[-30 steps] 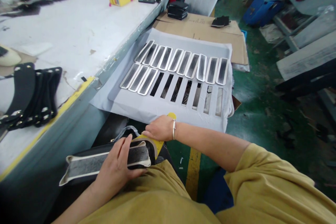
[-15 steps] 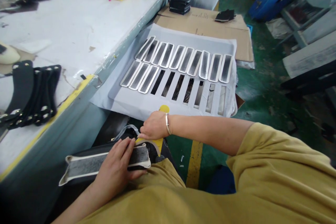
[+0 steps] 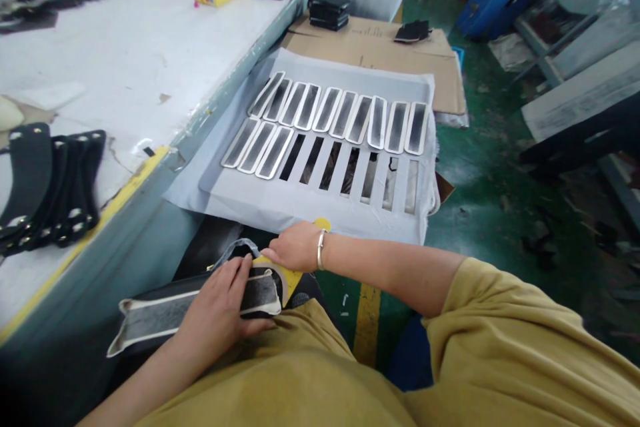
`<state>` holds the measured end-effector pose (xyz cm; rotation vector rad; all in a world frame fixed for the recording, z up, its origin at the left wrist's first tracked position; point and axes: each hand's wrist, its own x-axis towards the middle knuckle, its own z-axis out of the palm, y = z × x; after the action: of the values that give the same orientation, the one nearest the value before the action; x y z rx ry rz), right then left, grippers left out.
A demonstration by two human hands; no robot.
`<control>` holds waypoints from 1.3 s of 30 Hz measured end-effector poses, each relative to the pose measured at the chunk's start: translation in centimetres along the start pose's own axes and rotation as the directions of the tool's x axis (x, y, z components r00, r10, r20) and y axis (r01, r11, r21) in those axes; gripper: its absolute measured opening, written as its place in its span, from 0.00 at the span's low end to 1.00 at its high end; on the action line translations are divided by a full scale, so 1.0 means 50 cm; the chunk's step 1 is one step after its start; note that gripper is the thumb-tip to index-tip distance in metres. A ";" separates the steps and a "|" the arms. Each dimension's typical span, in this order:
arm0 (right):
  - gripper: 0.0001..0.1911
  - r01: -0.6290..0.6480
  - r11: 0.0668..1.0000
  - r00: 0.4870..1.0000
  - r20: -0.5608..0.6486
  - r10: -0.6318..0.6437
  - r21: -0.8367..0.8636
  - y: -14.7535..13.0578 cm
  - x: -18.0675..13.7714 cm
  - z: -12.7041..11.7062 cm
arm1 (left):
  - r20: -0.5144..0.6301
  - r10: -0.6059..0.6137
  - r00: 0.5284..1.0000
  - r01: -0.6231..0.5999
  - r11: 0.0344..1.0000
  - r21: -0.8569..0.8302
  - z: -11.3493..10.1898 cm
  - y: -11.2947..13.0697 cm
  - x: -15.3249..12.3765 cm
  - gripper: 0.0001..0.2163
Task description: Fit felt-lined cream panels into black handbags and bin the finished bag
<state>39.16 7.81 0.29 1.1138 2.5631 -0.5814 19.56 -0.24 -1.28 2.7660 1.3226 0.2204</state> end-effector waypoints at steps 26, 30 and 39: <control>0.26 -0.295 0.953 0.952 -0.063 0.300 0.073 -0.089 -0.051 0.045 | 0.035 -0.002 0.999 0.006 0.993 -0.120 0.001 -0.006 0.001 0.40; 0.29 -0.315 0.945 0.948 -0.012 0.317 0.088 -0.107 -0.066 0.021 | -0.010 0.020 1.000 -0.021 0.993 -0.114 0.007 -0.006 -0.020 0.33; 0.35 -0.304 0.930 0.951 0.118 0.284 0.206 -0.048 -0.157 -0.017 | 0.251 -0.071 0.965 0.196 0.833 -0.517 -0.048 -0.070 0.028 0.17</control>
<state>42.50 1.78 4.85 1.4787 2.2375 -0.8317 17.35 3.04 0.79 2.1467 1.1678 0.2239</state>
